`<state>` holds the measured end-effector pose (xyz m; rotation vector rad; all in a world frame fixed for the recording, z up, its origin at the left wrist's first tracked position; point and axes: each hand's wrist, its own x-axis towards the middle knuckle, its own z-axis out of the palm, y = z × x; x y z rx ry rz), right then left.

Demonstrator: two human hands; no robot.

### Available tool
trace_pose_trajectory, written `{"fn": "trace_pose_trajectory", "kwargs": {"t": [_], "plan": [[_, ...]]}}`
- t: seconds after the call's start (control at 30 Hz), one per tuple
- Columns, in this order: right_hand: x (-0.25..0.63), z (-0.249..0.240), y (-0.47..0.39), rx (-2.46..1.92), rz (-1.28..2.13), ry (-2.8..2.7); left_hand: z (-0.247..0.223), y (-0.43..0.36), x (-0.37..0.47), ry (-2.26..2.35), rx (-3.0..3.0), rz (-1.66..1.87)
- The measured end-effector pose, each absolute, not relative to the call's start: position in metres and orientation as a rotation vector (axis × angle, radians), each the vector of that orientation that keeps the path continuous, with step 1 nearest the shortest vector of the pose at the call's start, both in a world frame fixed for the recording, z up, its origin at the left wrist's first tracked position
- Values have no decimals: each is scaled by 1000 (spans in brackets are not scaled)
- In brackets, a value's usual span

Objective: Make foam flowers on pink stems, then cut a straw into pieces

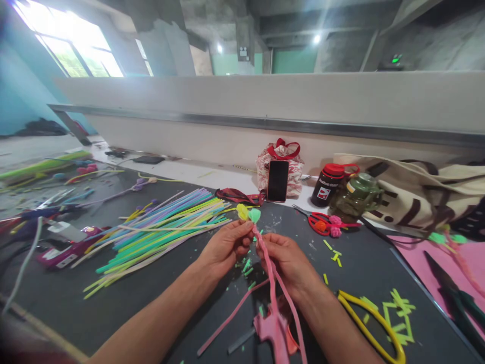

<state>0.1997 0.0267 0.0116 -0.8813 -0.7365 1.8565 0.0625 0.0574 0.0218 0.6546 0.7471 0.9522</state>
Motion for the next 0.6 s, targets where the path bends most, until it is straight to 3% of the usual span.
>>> {"fn": "trace_pose_trajectory", "kwargs": {"t": [0.37,0.6], "plan": [[188,9,20,-850,1965,-720,16,56,68,696,693,1010],[196,16,23,-1117,1462,-886,18,55,65,786,853,996]]}}
